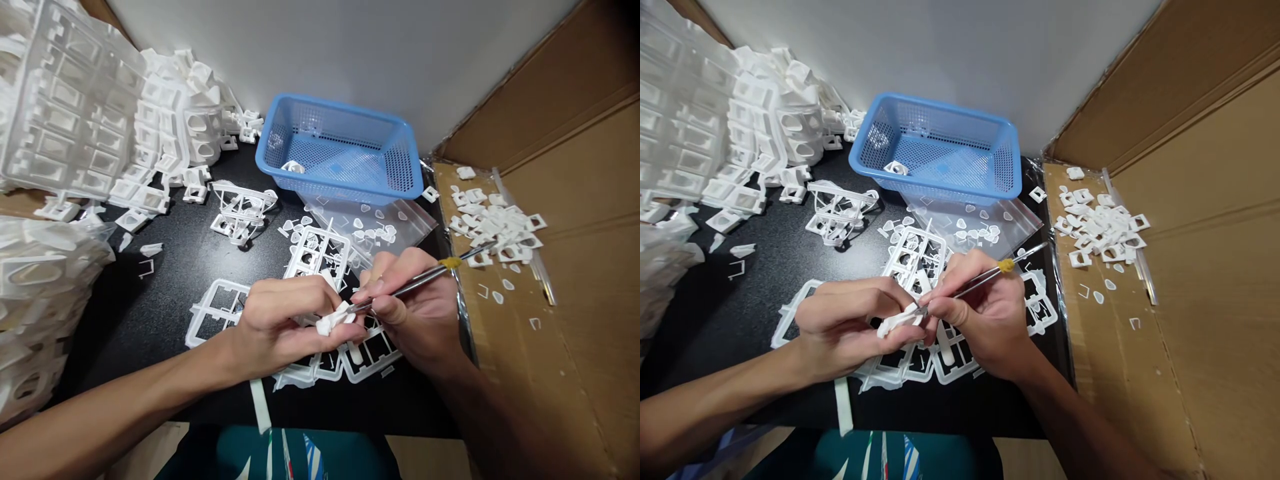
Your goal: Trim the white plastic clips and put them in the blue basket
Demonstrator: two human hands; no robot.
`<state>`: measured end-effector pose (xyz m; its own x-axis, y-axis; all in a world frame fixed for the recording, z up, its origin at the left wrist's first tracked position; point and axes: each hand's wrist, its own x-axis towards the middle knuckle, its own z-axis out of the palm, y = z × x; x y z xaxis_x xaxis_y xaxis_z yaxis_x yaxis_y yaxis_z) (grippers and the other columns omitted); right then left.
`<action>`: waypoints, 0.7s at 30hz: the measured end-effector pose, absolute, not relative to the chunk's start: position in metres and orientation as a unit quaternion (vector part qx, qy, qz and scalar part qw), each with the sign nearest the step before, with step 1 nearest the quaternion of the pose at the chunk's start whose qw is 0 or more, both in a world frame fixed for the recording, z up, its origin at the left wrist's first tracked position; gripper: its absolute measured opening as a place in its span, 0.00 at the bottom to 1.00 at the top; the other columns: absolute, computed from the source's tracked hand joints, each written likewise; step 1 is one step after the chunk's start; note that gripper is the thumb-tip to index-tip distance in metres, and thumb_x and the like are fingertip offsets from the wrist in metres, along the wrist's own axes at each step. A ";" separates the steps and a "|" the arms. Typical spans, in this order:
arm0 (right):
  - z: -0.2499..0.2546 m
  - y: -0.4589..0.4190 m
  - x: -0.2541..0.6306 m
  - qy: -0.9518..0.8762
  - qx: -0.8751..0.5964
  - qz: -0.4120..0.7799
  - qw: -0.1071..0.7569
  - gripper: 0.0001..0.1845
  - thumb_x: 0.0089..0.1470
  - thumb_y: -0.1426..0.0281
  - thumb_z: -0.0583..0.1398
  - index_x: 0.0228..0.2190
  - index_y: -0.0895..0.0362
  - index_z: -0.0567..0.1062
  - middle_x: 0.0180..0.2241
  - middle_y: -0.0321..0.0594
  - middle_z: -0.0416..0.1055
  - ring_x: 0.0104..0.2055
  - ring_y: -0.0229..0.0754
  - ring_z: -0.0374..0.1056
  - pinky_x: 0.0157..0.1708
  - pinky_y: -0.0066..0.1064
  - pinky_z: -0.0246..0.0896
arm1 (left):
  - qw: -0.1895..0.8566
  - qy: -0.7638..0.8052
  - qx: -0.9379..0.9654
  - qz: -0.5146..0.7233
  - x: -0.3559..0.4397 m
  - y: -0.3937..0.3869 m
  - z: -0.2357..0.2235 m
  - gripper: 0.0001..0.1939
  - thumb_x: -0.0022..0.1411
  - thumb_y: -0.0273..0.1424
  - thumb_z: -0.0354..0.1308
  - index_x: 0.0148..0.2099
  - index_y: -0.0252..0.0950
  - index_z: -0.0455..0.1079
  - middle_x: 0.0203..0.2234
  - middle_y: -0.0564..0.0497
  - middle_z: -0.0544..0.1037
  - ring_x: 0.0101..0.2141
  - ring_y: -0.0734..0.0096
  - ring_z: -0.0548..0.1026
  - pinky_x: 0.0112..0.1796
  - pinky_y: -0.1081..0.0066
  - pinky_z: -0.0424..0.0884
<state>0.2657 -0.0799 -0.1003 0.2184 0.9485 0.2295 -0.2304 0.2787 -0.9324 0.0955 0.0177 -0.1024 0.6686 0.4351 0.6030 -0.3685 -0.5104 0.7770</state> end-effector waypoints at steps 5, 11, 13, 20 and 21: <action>-0.100 -0.080 0.267 -0.466 -0.420 0.398 0.669 0.07 0.57 0.74 0.72 0.36 0.52 0.81 0.30 0.36 0.78 0.28 0.37 0.74 0.26 0.31 0.70 | 0.487 0.022 0.771 0.409 0.095 0.019 -0.104 0.10 0.62 0.22 0.71 0.32 0.29 0.73 0.26 0.46 0.83 0.27 0.73 0.80 0.29 0.77 0.75; -0.102 -0.080 0.266 -0.494 -0.436 0.349 0.666 0.07 0.56 0.73 0.72 0.37 0.51 0.83 0.29 0.37 0.79 0.30 0.39 0.72 0.29 0.36 0.67 | 0.485 0.024 0.776 0.401 0.095 0.019 -0.104 0.09 0.62 0.21 0.71 0.32 0.28 0.73 0.26 0.43 0.83 0.28 0.72 0.80 0.30 0.76 0.75; -0.102 -0.080 0.265 -0.506 -0.439 0.325 0.668 0.07 0.56 0.73 0.72 0.37 0.50 0.83 0.29 0.37 0.79 0.30 0.40 0.71 0.29 0.36 0.67 | 0.482 0.026 0.779 0.400 0.094 0.019 -0.104 0.10 0.62 0.21 0.71 0.32 0.28 0.73 0.26 0.44 0.82 0.27 0.72 0.80 0.30 0.77 0.75; -0.102 -0.082 0.265 -0.507 -0.438 0.336 0.662 0.05 0.56 0.72 0.73 0.34 0.53 0.83 0.28 0.37 0.78 0.29 0.39 0.71 0.28 0.34 0.68 | 0.487 0.016 0.781 0.390 0.095 0.017 -0.105 0.09 0.62 0.21 0.71 0.33 0.28 0.73 0.27 0.43 0.82 0.28 0.71 0.80 0.30 0.76 0.75; -0.102 -0.082 0.265 -0.486 -0.425 0.379 0.663 0.05 0.57 0.71 0.73 0.34 0.52 0.81 0.28 0.36 0.77 0.28 0.38 0.71 0.25 0.32 0.67 | 0.494 0.013 0.779 0.387 0.096 0.017 -0.105 0.08 0.62 0.21 0.71 0.33 0.28 0.74 0.27 0.43 0.82 0.29 0.71 0.80 0.31 0.76 0.76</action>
<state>0.2649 -0.0821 -0.1016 0.2416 0.9151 0.3228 -0.0894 0.3522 -0.9316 0.0956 0.0169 -0.1049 0.7005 0.4027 0.5892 -0.3616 -0.5115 0.7795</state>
